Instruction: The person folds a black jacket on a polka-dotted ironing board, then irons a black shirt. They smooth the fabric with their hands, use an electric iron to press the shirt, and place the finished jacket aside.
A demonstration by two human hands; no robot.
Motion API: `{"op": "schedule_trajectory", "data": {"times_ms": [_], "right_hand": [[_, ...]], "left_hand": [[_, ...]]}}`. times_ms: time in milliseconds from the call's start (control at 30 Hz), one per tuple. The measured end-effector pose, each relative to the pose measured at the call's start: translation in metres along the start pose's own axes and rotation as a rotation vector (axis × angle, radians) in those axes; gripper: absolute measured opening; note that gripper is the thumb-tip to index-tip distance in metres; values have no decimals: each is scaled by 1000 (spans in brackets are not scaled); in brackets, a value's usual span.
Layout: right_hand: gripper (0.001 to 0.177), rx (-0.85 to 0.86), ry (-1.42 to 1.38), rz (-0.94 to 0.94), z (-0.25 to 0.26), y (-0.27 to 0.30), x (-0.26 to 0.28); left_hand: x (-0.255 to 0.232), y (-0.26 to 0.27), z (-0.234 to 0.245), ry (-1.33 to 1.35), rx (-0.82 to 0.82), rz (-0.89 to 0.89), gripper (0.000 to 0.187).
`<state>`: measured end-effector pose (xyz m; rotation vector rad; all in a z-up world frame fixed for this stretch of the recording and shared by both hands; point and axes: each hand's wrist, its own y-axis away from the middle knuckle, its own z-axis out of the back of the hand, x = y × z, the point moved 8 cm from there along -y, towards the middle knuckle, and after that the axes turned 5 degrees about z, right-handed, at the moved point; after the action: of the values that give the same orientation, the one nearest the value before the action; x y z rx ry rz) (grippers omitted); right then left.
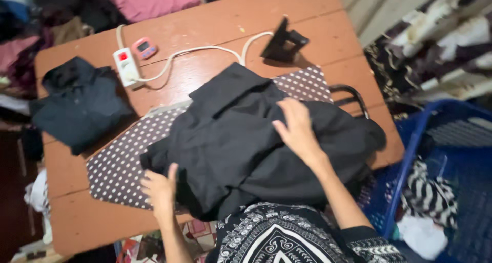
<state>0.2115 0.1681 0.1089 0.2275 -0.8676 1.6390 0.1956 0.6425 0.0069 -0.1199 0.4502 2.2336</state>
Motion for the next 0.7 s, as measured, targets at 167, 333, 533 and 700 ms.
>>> {"op": "schedule_trajectory", "data": {"times_ms": [167,333,533,700], "right_hand": [[58,206,15,296,-98,-68,65],[73,359,238,87,-169,-98,41],[54,146,142,-1,-173,-69,1],[25,173,-213,-175,-179,-26,-3]], "left_hand": [[2,46,-46,-166,241,-34,134],[-57,88,-64,137,5,-503,123],[-18,62,-111,737,410,-92,71],[58,-46,-15,927,67,-121,53]]}}
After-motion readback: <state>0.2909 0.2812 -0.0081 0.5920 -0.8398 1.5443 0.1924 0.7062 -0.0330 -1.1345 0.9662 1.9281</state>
